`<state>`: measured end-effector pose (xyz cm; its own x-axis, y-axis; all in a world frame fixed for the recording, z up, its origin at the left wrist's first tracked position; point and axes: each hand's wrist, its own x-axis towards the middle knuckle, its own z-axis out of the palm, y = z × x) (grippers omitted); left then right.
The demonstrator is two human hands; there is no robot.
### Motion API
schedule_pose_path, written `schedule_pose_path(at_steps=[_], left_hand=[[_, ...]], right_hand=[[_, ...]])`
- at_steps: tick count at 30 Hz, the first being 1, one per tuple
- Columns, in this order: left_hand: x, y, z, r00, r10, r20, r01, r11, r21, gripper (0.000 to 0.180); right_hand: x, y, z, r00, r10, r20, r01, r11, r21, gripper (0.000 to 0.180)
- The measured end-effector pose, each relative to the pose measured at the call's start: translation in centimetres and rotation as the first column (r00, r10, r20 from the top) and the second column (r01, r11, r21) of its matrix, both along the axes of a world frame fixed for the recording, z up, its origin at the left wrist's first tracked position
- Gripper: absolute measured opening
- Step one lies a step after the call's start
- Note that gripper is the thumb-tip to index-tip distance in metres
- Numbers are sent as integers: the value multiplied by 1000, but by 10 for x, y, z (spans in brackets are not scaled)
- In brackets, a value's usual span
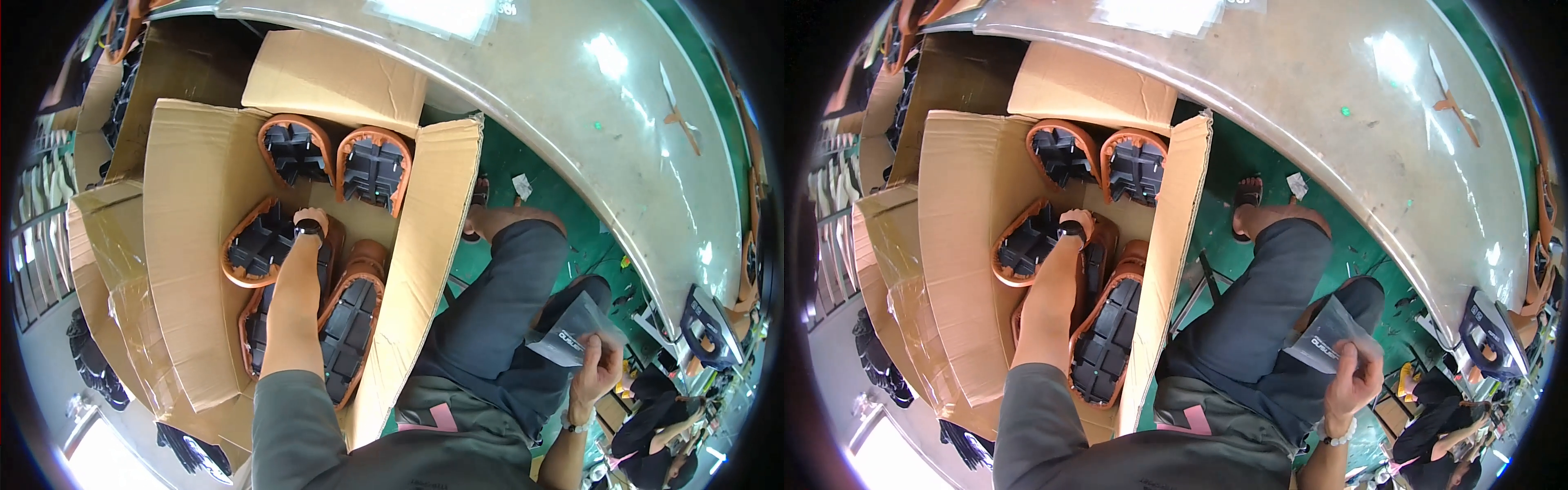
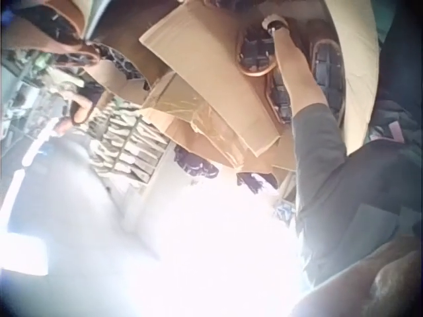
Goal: The worker applies heat-transfer logos to bicycle seats using an iron and then packs them into boxes.
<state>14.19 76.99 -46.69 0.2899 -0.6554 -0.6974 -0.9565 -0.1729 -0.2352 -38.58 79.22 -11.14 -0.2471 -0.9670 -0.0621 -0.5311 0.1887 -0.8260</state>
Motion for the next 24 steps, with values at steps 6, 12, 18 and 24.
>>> schedule_pose_path(at_steps=[6,12,18,24], left_hand=[[-8,-31,-33,990,94,106,-106,988,114,32],[-52,-1,34,944,-242,223,299,915,-272,34],[-33,97,137,978,204,52,-75,567,-820,61],[-6,161,62,48,667,-743,-950,-199,-240,50]], right_hand=[[3,-4,0,994,46,-96,-45,999,8,7],[5,-8,-12,998,32,-56,-31,999,20,9],[4,-8,-12,999,14,-34,-15,1000,-15,8],[3,5,-11,999,35,33,-33,998,-58,8]])
